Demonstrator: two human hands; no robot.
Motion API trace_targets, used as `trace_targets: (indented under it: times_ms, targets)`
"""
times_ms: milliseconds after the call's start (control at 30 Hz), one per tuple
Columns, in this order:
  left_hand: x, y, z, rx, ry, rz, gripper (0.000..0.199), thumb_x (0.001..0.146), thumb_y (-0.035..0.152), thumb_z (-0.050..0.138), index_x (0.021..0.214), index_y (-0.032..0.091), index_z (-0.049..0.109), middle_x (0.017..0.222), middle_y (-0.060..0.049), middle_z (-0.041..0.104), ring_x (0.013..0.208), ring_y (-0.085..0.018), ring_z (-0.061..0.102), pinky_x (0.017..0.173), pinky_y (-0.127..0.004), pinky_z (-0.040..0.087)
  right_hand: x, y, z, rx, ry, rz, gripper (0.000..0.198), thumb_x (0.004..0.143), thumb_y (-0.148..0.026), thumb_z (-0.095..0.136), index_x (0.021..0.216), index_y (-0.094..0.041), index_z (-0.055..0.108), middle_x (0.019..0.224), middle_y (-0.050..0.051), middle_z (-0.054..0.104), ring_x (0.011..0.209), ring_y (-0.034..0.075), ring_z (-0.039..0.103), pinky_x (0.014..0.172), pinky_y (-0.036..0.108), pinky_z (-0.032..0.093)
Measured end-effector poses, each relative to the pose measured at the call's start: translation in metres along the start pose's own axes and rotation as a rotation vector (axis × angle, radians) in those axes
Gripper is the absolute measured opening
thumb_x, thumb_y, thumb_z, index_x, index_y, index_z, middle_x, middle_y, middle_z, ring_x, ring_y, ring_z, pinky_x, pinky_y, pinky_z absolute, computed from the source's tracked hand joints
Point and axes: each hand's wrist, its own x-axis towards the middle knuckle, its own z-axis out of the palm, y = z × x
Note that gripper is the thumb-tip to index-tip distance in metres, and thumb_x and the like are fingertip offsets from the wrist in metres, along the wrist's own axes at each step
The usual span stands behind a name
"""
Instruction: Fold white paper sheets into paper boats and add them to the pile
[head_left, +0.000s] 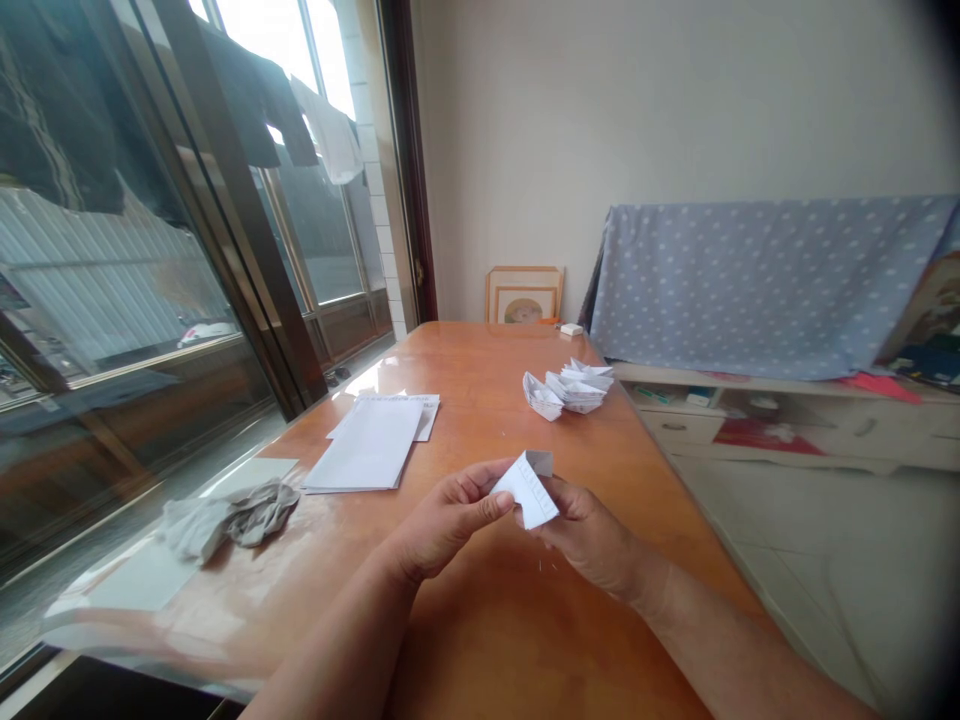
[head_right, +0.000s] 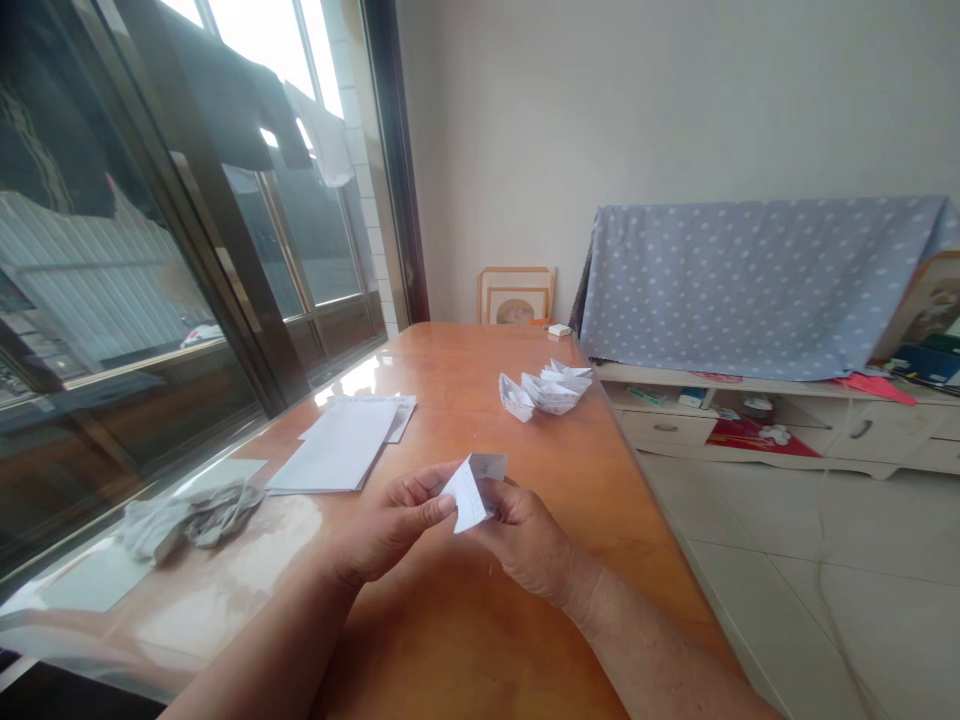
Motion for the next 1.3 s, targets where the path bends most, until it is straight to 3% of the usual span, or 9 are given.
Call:
trace_targets:
  times_ms: [167,267,467,767,933,1033,1167,1300]
  targets:
    - [0.004,-0.004,0.001,-0.014,0.080,0.018,0.038,0.092,0.035,0.066,0.126,0.019,0.067,0.121,-0.011,0.069,0.118,-0.029,0.059,0.107,-0.043,0.038,0.001,0.012,0.000,-0.093,0.047,0.022,0.022,0.092,-0.037,0.062,0.103,-0.021,0.072,0.097,0.003,0.064,0.089,0.019,0.055,0.082,0.032,0.044]
    - [0.005,-0.008,-0.003,-0.026,0.140,0.024,0.032,0.092,0.035,0.065,0.119,0.018,0.069,0.112,-0.010,0.070,0.108,-0.025,0.060,0.101,-0.039,0.041,0.001,0.013,-0.001,-0.118,0.099,0.036,0.025,0.093,-0.040,0.061,0.107,-0.022,0.071,0.095,0.003,0.063,0.085,0.018,0.055,0.079,0.031,0.044]
    - [0.005,-0.016,-0.013,0.010,0.275,-0.009,0.026,0.089,0.035,0.069,0.108,0.018,0.069,0.100,-0.006,0.069,0.092,-0.018,0.058,0.085,-0.031,0.040,0.003,0.018,-0.004,-0.122,0.164,0.062,0.029,0.093,-0.044,0.059,0.100,-0.018,0.071,0.080,0.002,0.061,0.072,0.016,0.053,0.066,0.029,0.043]
    - [0.008,-0.017,-0.011,0.014,0.329,-0.050,0.032,0.082,0.035,0.076,0.107,0.017,0.067,0.094,-0.004,0.066,0.078,-0.013,0.053,0.071,-0.027,0.037,0.005,0.024,-0.007,-0.075,0.233,0.122,0.028,0.090,-0.045,0.062,0.092,-0.018,0.069,0.082,0.003,0.065,0.075,0.017,0.055,0.068,0.029,0.044]
    - [0.009,-0.017,-0.005,0.097,0.299,-0.044,0.028,0.086,0.034,0.071,0.106,0.016,0.064,0.090,-0.003,0.064,0.078,-0.014,0.053,0.069,-0.027,0.037,0.007,0.021,-0.007,0.021,0.212,0.135,0.032,0.090,-0.049,0.061,0.101,-0.020,0.069,0.094,0.004,0.066,0.085,0.019,0.056,0.067,0.028,0.045]
    - [0.009,-0.020,-0.003,0.213,0.308,-0.053,0.033,0.087,0.037,0.069,0.113,0.018,0.061,0.099,-0.006,0.066,0.085,-0.018,0.057,0.072,-0.029,0.040,0.008,0.023,-0.010,-0.016,0.225,0.152,0.030,0.089,-0.049,0.062,0.093,-0.019,0.069,0.088,0.002,0.066,0.081,0.018,0.055,0.066,0.028,0.043]
    - [0.007,-0.023,0.000,0.604,0.514,0.043,0.050,0.079,0.035,0.076,0.124,0.022,0.058,0.122,-0.010,0.061,0.102,-0.024,0.057,0.077,-0.033,0.043,0.009,0.026,-0.013,-0.091,0.234,0.172,0.026,0.089,-0.043,0.061,0.082,-0.019,0.065,0.084,0.001,0.065,0.076,0.016,0.054,0.064,0.027,0.040]
    - [0.005,-0.023,0.004,0.752,0.527,0.158,0.043,0.079,0.031,0.075,0.118,0.025,0.059,0.121,-0.007,0.061,0.104,-0.024,0.056,0.082,-0.035,0.042,0.008,0.026,-0.012,-0.111,0.227,0.182,0.026,0.088,-0.042,0.060,0.078,-0.018,0.063,0.082,0.000,0.064,0.076,0.016,0.054,0.062,0.026,0.039]
